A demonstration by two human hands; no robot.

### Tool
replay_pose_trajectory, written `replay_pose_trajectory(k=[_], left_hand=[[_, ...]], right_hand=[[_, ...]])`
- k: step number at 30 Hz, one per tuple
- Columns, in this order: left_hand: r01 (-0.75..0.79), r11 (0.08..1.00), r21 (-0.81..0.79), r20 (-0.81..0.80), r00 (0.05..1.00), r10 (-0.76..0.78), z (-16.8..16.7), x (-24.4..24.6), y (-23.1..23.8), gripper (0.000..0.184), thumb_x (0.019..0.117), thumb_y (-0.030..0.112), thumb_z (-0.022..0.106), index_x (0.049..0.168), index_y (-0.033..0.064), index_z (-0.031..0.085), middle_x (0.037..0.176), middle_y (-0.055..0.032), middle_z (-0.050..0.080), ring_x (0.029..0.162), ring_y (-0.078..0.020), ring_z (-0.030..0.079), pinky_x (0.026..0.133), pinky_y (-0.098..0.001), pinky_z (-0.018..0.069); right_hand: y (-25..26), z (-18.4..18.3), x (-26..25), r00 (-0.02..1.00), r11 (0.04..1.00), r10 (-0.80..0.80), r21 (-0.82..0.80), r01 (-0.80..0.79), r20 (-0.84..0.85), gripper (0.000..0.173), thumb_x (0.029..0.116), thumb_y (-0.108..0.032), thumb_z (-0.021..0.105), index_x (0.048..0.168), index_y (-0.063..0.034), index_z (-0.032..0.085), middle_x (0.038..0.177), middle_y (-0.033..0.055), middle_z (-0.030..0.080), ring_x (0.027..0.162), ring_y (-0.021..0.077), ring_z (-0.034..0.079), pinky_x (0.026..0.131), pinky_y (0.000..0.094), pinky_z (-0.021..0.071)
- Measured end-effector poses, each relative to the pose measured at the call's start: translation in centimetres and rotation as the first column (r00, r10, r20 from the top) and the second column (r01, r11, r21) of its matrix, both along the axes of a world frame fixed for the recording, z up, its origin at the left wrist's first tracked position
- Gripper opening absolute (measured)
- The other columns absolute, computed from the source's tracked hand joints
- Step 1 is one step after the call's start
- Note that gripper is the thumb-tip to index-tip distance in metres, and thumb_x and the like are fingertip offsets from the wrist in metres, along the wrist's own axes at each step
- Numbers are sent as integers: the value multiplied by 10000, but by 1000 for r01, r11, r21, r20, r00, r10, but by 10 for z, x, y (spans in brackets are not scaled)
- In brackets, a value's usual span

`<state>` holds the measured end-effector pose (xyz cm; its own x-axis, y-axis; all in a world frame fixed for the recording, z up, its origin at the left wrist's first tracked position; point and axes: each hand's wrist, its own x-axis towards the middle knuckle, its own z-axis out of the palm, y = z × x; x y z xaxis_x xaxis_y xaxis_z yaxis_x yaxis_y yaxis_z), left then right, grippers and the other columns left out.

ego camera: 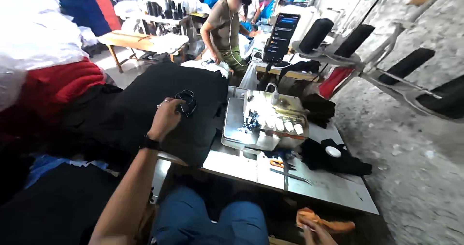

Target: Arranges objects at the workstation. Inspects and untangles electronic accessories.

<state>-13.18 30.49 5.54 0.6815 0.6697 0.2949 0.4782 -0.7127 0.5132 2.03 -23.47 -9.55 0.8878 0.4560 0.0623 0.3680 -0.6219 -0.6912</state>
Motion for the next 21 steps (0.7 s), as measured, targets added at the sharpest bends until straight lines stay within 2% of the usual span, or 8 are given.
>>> replay_pose_trajectory(k=[3, 5, 8, 10, 12, 17, 19, 21], left_hand=[[130, 991, 30, -179, 976, -123, -2, 17, 59, 875, 700, -17, 868, 1482, 219, 554, 1607, -182, 390, 1440, -499, 368, 1056, -748, 383], [263, 965, -22, -302, 918, -257, -18, 35, 82, 941, 681, 78, 935, 1509, 261, 527, 1631, -143, 374, 1500, -478, 282, 1079, -778, 316], [412, 910, 41, -304, 873, -381, -35, 32, 93, 626, 743, 236, 924, 1321, 219, 683, 1360, -182, 610, 1346, -466, 481, 1018, -750, 404], [445, 879, 170, -310, 871, -381, -46, 16, 78, 417, 816, 368, 856, 1191, 240, 725, 1218, -150, 648, 1227, -434, 548, 953, -703, 441], [446, 872, 202, -305, 874, -377, -59, -4, 52, 372, 806, 396, 821, 1129, 243, 719, 1120, -126, 649, 1157, -415, 567, 909, -688, 432], [386, 909, 157, -232, 909, -346, -87, -25, 14, 376, 765, 370, 824, 1102, 235, 727, 1155, -143, 639, 1157, -409, 570, 937, -664, 454], [364, 928, 75, -76, 930, -358, -86, -36, -4, 353, 789, 278, 836, 1111, 173, 737, 1225, -133, 637, 1187, -358, 585, 945, -594, 521], [438, 873, -212, 213, 893, -396, -74, -52, -27, 325, 861, 236, 766, 1155, 107, 720, 1233, -78, 644, 1101, -208, 636, 908, -433, 568]], right_hand=[[92, 17, -9, 944, 942, 287, 132, -309, 162, 213, 965, -60, 607, 1102, -25, 766, 1079, 107, 757, 931, 201, 748, 851, 395, 637], [152, 26, -18, 874, 868, 415, 179, -464, 251, 201, 956, -135, 618, 1065, -98, 783, 992, 5, 762, 815, 86, 729, 748, 278, 638], [217, 57, -39, 780, 717, 592, 307, -625, 204, 169, 965, -87, 643, 1078, -78, 768, 990, 0, 754, 811, 40, 710, 761, 214, 623], [238, 76, -51, 740, 649, 656, 391, -653, 146, 154, 968, -50, 652, 1076, -52, 761, 992, 8, 762, 824, 41, 717, 777, 209, 623], [249, 86, -55, 709, 610, 703, 457, -647, 64, 149, 981, -33, 641, 1084, -26, 748, 1010, 21, 766, 837, 56, 724, 775, 222, 628], [284, 91, -39, 807, 779, 578, 380, -499, -123, 174, 1011, -126, 634, 1137, -44, 722, 1069, 43, 753, 936, 100, 732, 842, 279, 626], [304, 88, -38, 845, 842, 499, 336, -421, -190, 206, 1017, -173, 653, 1173, -49, 709, 1061, 68, 746, 941, 123, 732, 861, 316, 622], [322, 87, -39, 845, 859, 471, 349, -375, -252, 298, 1057, -226, 594, 1279, -41, 665, 1175, 111, 722, 1053, 169, 713, 941, 374, 589]])
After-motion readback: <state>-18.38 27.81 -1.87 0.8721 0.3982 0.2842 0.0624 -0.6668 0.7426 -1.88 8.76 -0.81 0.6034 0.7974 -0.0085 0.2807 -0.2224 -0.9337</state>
